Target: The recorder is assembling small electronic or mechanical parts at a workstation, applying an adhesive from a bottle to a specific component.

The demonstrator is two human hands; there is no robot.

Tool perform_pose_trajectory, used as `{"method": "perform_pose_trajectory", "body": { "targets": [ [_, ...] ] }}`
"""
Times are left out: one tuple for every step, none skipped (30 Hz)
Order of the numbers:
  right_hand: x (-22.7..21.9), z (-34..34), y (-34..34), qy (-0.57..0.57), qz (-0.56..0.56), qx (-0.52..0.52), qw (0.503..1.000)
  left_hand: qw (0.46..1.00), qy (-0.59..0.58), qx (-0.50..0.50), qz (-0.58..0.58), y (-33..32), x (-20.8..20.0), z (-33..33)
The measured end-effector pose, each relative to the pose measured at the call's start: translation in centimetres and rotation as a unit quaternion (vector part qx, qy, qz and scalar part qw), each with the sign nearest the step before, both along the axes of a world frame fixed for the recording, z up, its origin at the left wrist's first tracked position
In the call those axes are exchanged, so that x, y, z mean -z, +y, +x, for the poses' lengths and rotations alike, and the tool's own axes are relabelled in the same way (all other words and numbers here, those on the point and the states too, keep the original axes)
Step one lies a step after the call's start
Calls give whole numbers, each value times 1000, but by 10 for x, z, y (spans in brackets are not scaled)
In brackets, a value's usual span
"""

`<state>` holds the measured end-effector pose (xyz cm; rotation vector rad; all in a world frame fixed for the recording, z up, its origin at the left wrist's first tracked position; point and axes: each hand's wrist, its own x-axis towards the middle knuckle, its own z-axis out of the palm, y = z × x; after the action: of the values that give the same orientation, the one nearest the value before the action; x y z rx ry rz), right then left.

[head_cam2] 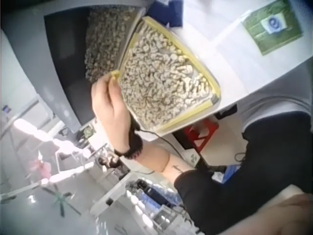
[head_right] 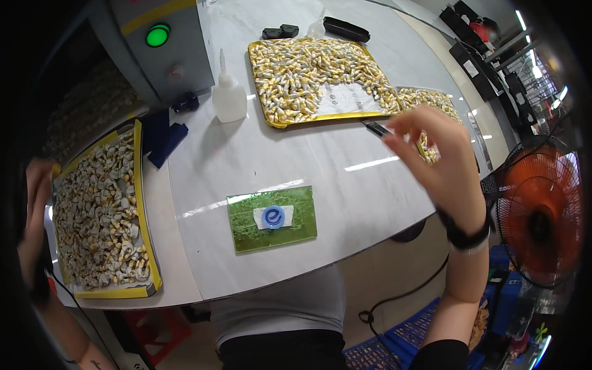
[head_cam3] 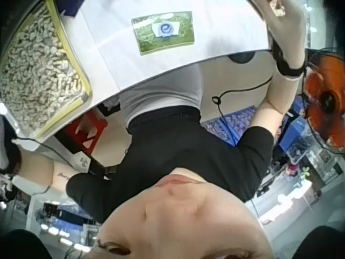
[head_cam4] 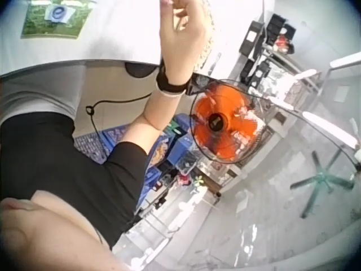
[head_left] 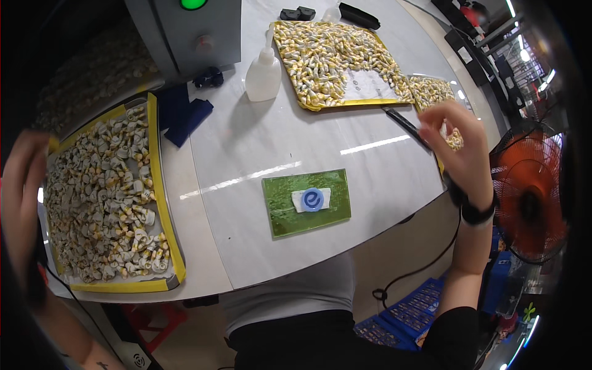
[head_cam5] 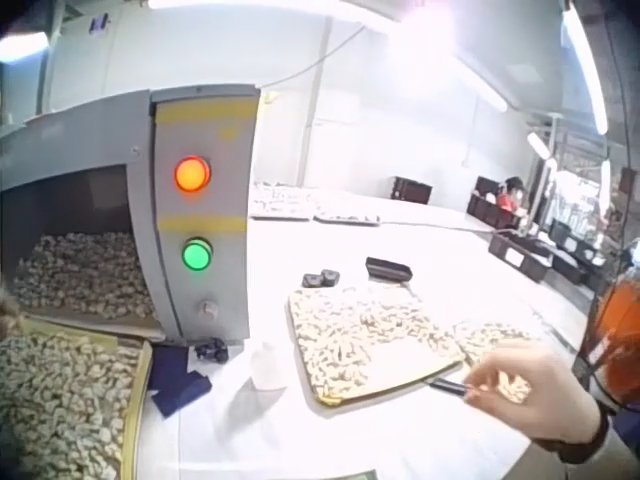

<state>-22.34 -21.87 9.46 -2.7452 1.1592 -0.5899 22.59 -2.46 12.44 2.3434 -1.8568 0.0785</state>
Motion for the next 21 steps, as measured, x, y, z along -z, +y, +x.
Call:
{"method": "perform_pose_trajectory", "body": {
  "targets": [
    [1,-3,-22,6,-2,-16,1000,998,39,5,51,27,-28,-42],
    [7,-2,-43,22,-3,-24,999,982,150,52,-98,59,-4,-55],
    [13,0,-61,52,22,-14,998,971,210,118,-11,55,-9,-83],
    [18,6,-77,68,42,-22,997,923,212,270,173,50,-30,-97],
    [26,9,-95,92,35,-17,995,844,367,374,116,38,-18,-118],
    [33,5,-109,115,28,-5,993,785,454,395,146,34,-9,-133],
    [40,7,-121,113,24,-8,993,744,519,407,108,36,12,-144],
    [45,10,-131,149,16,21,989,704,574,404,109,35,23,-149],
    [48,12,-136,182,8,49,982,684,605,391,113,34,31,-154],
    [53,13,-138,186,9,50,981,673,634,366,102,33,43,-158],
    [57,14,-139,161,17,60,985,646,667,363,76,30,57,-167],
    [60,13,-140,134,26,68,988,620,697,356,51,29,71,-176],
    [61,13,-139,136,27,68,988,571,731,359,100,32,88,-179],
    [62,12,-139,121,32,58,990,518,761,361,149,35,104,-183],
    [61,13,-138,102,36,45,993,482,787,354,151,39,112,-190],
    [61,14,-138,105,37,44,993,466,802,350,131,39,116,-196],
    [61,13,-139,89,43,31,995,464,805,354,108,38,120,-200],
    [60,12,-139,73,50,19,996,461,807,360,85,37,122,-203],
    [58,14,-136,76,51,18,996,459,809,358,83,37,122,-206],
    [54,16,-131,88,69,10,994,458,827,320,66,37,121,-209],
    [48,17,-123,100,87,3,991,456,843,281,49,37,120,-212]
  ]
}}
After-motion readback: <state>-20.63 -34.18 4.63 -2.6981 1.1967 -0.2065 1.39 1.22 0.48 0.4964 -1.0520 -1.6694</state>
